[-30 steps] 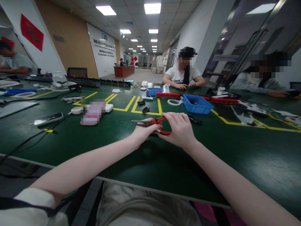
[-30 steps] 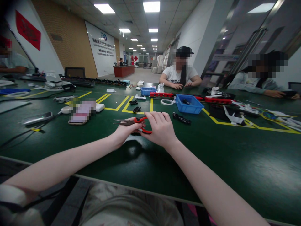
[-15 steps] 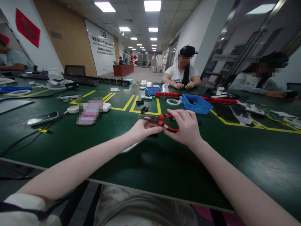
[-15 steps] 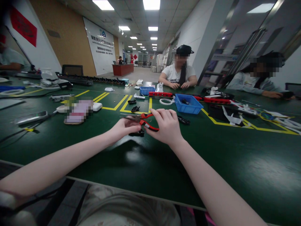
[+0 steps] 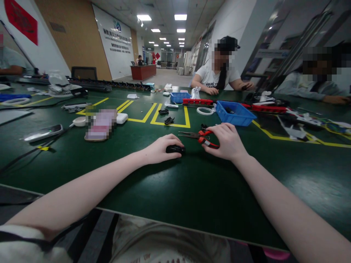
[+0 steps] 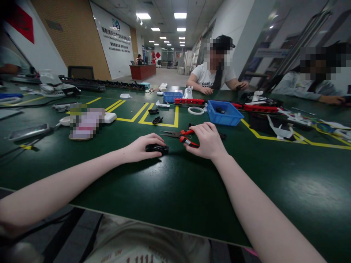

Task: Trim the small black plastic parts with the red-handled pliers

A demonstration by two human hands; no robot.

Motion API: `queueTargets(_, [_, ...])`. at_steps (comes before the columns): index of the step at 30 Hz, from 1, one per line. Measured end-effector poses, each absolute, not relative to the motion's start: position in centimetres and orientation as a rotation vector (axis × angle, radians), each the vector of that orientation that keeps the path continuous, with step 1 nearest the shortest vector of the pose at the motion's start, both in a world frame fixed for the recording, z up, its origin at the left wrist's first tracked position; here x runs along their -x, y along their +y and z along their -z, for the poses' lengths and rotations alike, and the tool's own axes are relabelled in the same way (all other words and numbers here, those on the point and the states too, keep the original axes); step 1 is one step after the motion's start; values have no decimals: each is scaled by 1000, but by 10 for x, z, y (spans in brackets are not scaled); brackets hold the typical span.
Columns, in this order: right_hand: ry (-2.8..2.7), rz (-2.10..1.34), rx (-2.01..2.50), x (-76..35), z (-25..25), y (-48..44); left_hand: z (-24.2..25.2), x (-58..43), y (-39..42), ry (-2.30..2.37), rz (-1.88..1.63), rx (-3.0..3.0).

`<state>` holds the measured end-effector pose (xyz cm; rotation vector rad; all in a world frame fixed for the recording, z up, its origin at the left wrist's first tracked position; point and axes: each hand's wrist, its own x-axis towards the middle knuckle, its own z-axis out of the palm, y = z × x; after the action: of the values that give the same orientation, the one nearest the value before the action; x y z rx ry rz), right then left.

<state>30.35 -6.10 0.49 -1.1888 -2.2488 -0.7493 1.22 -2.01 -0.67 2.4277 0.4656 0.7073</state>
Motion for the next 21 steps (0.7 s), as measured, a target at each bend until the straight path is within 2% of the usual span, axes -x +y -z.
queueTargets(11, [-2309,753,1199,-298,-1,-61,15,-14,-8,577,-858,-2380])
queueTargets(21, [-2323,561,1284,-298,5,-61,14,-11,-3,782,-865,-2332])
